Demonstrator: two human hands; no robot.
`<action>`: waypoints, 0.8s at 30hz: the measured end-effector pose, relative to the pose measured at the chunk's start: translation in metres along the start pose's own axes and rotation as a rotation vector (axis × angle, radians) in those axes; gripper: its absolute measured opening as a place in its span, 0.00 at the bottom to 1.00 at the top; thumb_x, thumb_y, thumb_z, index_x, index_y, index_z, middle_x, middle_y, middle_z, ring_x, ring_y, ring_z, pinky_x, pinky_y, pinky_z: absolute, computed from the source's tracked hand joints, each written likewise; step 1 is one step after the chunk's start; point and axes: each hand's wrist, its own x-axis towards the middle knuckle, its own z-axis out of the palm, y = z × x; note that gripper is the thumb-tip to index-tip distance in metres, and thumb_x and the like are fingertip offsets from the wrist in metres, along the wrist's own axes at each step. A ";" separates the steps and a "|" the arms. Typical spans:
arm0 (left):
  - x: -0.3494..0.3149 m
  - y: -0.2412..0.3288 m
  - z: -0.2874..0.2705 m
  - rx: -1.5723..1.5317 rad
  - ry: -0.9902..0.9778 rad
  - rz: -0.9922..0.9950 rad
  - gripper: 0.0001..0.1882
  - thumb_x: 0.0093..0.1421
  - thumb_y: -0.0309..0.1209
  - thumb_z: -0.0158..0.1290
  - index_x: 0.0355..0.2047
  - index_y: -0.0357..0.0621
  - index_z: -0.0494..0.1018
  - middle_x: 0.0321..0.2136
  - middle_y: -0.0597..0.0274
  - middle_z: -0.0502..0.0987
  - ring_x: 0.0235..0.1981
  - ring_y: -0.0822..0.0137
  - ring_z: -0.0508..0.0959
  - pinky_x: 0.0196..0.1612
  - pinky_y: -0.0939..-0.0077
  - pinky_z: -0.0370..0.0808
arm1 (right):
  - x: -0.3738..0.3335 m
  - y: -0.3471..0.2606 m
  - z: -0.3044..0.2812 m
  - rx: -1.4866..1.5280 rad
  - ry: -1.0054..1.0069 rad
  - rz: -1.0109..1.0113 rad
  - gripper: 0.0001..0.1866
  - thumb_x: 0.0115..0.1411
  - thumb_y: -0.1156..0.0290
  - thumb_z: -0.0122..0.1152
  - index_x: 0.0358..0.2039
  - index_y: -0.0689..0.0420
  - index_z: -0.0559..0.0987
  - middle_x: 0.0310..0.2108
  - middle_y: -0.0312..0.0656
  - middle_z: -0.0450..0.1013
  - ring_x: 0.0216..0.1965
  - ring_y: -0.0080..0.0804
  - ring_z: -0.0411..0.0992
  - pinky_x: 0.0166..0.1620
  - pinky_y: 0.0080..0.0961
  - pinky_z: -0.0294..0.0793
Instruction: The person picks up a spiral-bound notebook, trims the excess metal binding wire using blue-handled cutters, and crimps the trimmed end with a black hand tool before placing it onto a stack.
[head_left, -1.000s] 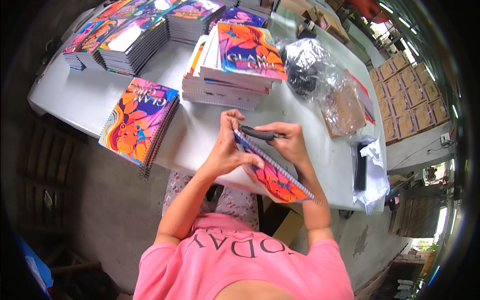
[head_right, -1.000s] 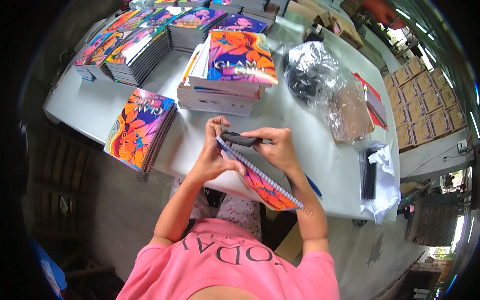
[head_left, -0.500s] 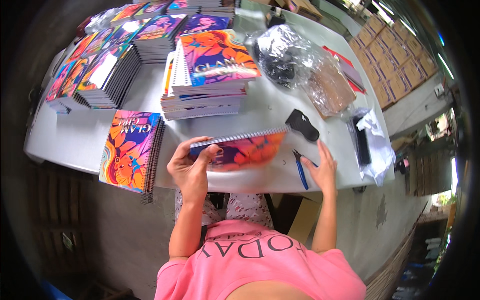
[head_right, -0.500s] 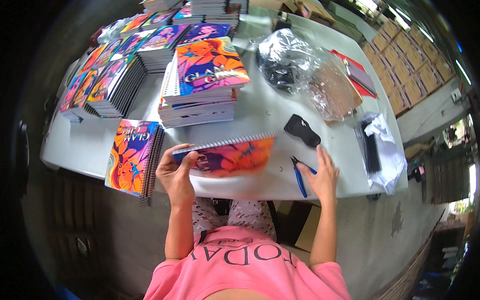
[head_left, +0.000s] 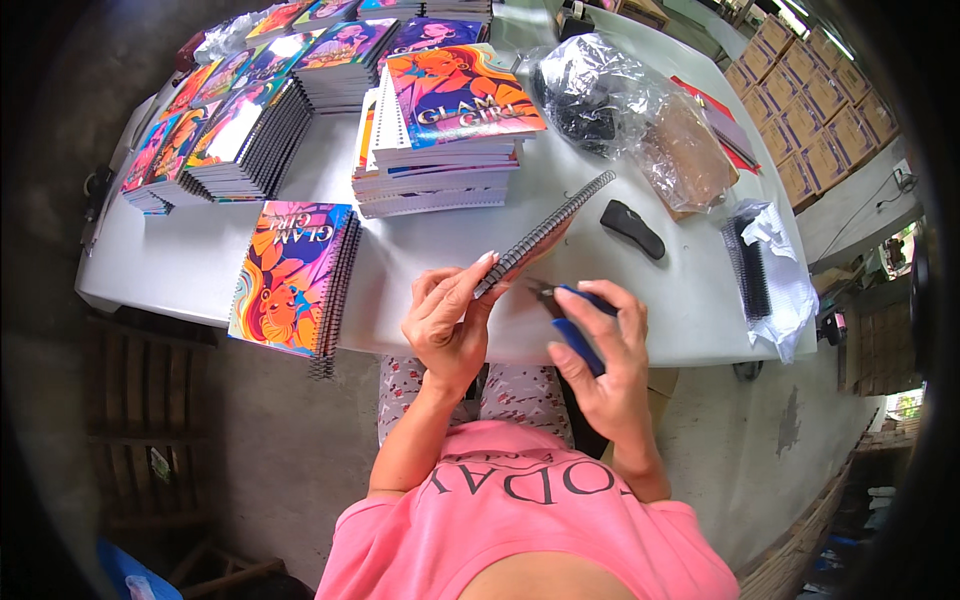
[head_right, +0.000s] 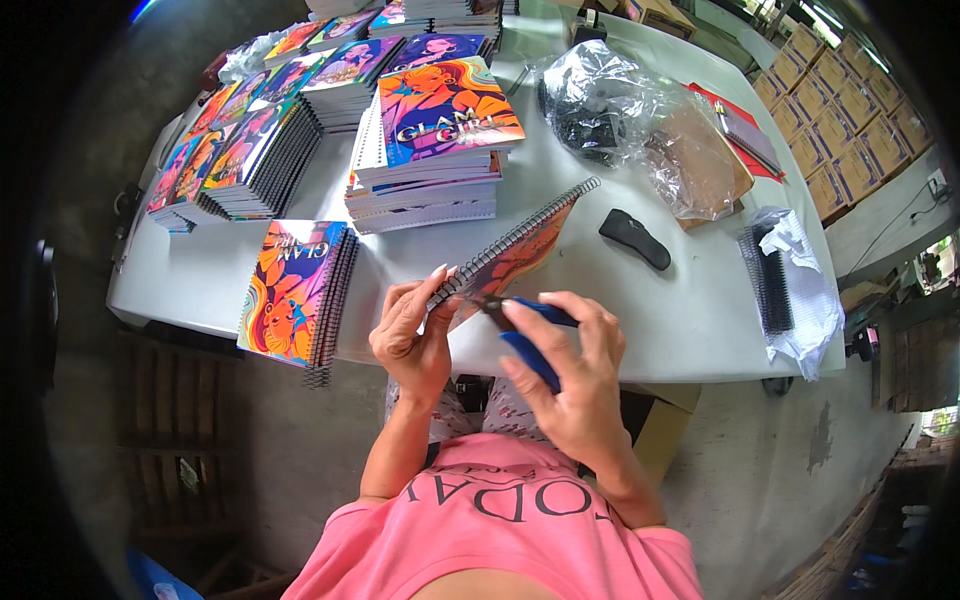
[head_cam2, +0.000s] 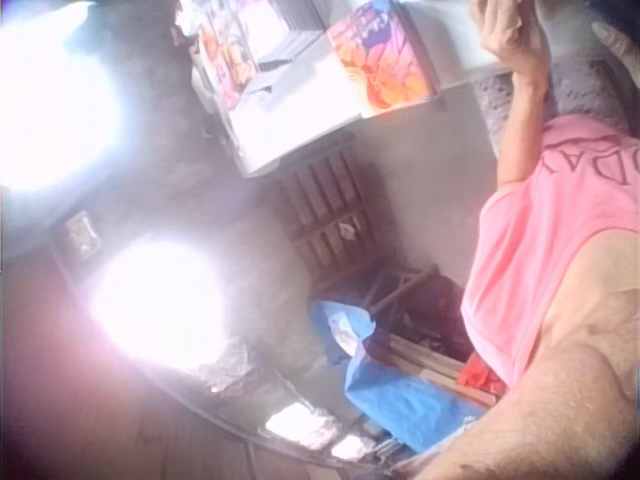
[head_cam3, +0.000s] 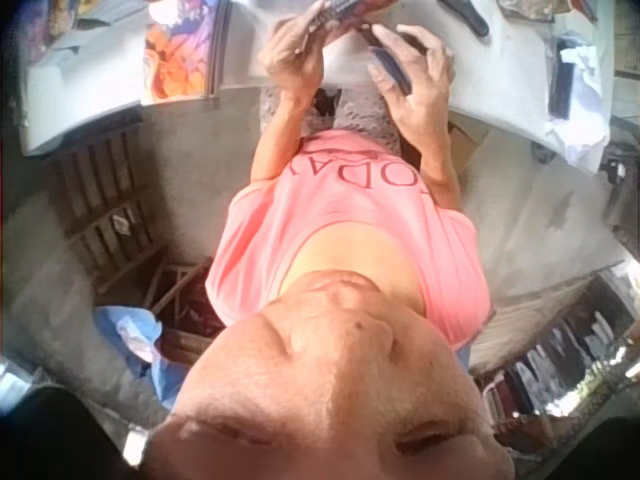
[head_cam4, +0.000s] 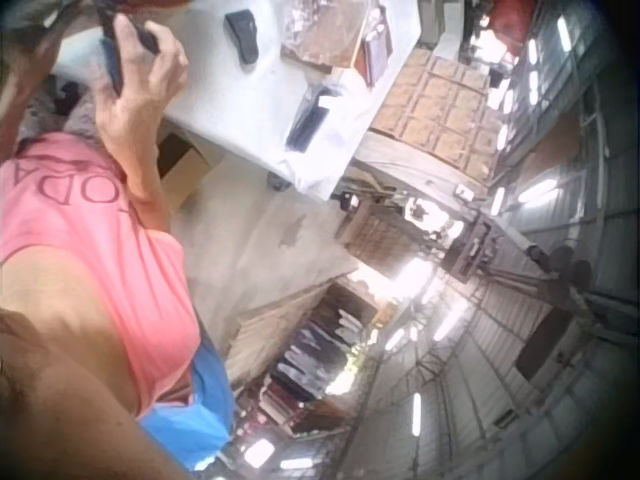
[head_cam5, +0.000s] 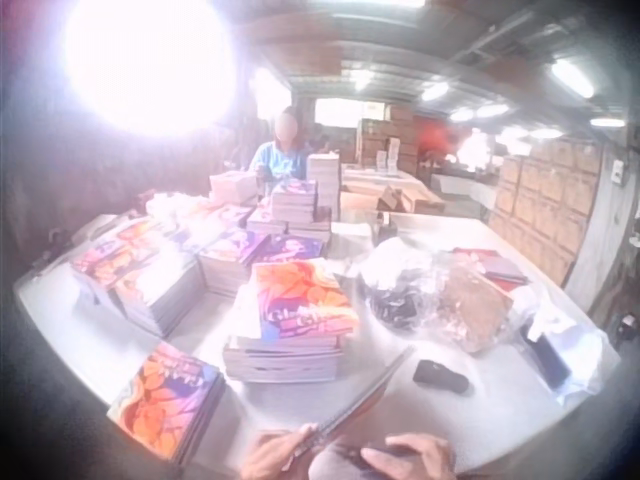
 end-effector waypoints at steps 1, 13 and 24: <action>0.000 0.002 0.000 0.002 -0.006 -0.003 0.20 0.45 0.16 0.59 0.42 0.39 0.77 0.32 0.58 0.81 0.31 0.66 0.75 0.38 0.76 0.71 | 0.003 -0.004 0.002 -0.042 0.007 -0.050 0.21 0.56 0.59 0.59 0.51 0.45 0.73 0.49 0.43 0.63 0.49 0.43 0.61 0.54 0.40 0.55; -0.005 0.002 0.004 0.087 0.048 0.126 0.24 0.40 0.14 0.58 0.41 0.44 0.78 0.31 0.62 0.81 0.27 0.67 0.74 0.35 0.77 0.67 | -0.009 -0.003 0.005 0.641 -0.385 0.338 0.22 0.62 0.60 0.52 0.55 0.50 0.68 0.44 0.39 0.67 0.43 0.28 0.66 0.44 0.28 0.66; -0.006 -0.013 -0.016 -0.393 0.377 -0.386 0.15 0.57 0.24 0.56 0.46 0.35 0.73 0.27 0.68 0.76 0.24 0.84 0.69 0.29 0.92 0.66 | -0.045 0.076 0.027 -0.366 -0.050 0.186 0.25 0.59 0.58 0.51 0.57 0.48 0.66 0.47 0.49 0.62 0.51 0.48 0.60 0.55 0.44 0.54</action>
